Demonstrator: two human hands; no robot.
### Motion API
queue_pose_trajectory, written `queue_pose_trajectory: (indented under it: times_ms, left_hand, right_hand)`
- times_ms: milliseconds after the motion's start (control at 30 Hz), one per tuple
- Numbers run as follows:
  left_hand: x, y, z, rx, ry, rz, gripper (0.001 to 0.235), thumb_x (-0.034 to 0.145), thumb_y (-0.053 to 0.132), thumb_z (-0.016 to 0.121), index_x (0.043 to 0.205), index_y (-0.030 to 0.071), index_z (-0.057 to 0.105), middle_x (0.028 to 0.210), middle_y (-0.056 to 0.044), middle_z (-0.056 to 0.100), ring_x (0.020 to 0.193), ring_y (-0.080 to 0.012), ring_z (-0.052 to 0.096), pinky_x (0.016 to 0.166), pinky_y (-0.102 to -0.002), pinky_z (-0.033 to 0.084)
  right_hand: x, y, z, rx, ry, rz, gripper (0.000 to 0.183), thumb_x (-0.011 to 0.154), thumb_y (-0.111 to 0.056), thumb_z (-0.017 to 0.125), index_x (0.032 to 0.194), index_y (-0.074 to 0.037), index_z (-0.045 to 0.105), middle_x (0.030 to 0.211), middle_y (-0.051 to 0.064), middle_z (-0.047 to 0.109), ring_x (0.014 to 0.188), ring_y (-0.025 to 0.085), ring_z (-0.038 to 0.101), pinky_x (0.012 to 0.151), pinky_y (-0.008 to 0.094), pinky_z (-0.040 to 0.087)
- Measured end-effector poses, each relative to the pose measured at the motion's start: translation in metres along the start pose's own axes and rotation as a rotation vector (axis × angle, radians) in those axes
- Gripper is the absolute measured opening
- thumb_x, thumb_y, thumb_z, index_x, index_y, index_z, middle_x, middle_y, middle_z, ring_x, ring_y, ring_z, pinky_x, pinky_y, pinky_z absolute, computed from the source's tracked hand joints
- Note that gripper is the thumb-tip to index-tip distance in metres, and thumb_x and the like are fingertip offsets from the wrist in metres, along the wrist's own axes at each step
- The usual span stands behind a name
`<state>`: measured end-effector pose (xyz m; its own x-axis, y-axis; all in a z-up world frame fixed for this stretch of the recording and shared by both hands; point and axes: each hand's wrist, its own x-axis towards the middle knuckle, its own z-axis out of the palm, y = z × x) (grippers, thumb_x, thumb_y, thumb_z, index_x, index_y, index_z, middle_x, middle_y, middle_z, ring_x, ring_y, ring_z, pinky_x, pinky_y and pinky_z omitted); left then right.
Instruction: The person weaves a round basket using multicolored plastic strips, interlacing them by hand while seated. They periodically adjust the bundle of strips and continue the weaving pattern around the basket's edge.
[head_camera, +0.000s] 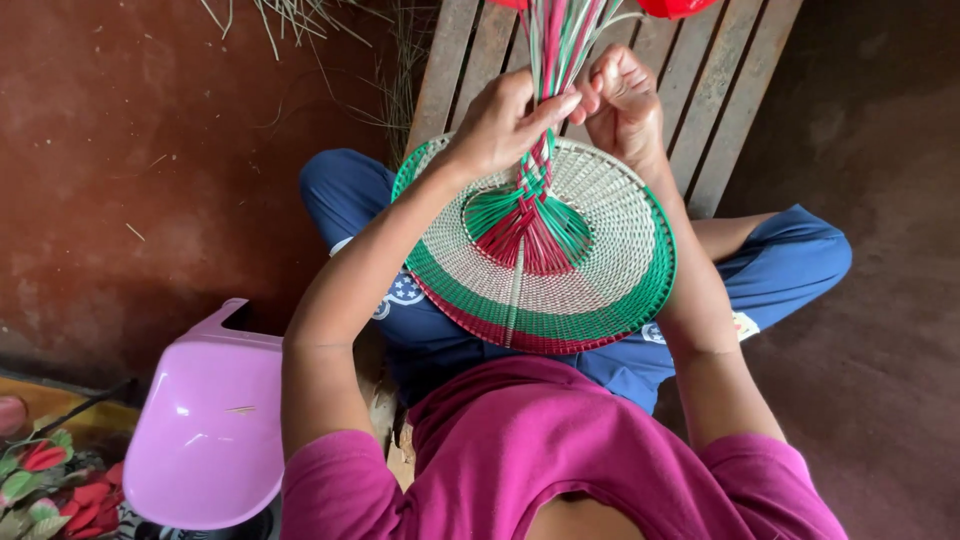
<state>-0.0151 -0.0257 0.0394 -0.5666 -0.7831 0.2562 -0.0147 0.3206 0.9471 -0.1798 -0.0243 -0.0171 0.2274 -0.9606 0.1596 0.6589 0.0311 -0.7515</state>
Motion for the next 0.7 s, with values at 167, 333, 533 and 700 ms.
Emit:
queue_pose_trajectory:
  times_ms: [167,333,533,700]
  left_hand:
    - [-0.014,-0.006,-0.008,-0.23,-0.256,-0.153,0.041,0.09,0.04,0.033,0.096,0.007,0.057,0.074,0.0,0.038,0.057,-0.0083,0.031,0.056,-0.022,0.027]
    - [-0.022,-0.021,-0.006,-0.154,-0.225,-0.216,0.023,0.09,0.025,0.047,0.099,0.008,0.06,0.062,0.007,0.035,0.055,-0.0055,0.032,0.05,-0.021,0.026]
    - [-0.018,-0.007,0.006,0.021,-0.084,0.0,0.033,0.089,0.036,0.045,0.081,0.006,0.058,0.061,0.0,0.047,0.052,-0.01,0.039,0.047,-0.025,0.03]
    - [-0.015,0.007,0.003,-0.177,-0.242,-0.159,0.03,0.087,0.034,0.049,0.087,0.006,0.06,0.062,0.004,0.039,0.055,-0.0057,0.033,0.047,-0.021,0.025]
  right_hand:
    - [-0.014,0.003,-0.007,-0.045,-0.032,0.072,0.014,0.086,-0.013,0.054,0.076,-0.008,0.048,0.061,0.006,0.045,0.054,0.019,0.049,0.056,0.028,0.042]
    - [-0.014,-0.008,0.005,-0.091,-0.059,0.08,0.017,0.087,-0.013,0.053,0.074,-0.005,0.045,0.061,0.007,0.045,0.054,0.018,0.047,0.057,0.027,0.043]
    - [-0.023,-0.02,0.008,-0.196,-0.118,0.078,0.02,0.091,-0.019,0.05,0.075,-0.008,0.043,0.062,0.006,0.043,0.054,0.018,0.047,0.057,0.027,0.039]
    - [-0.025,-0.019,0.007,-0.195,-0.144,0.038,0.021,0.09,-0.02,0.051,0.074,-0.007,0.044,0.061,0.006,0.043,0.054,0.017,0.047,0.057,0.027,0.04]
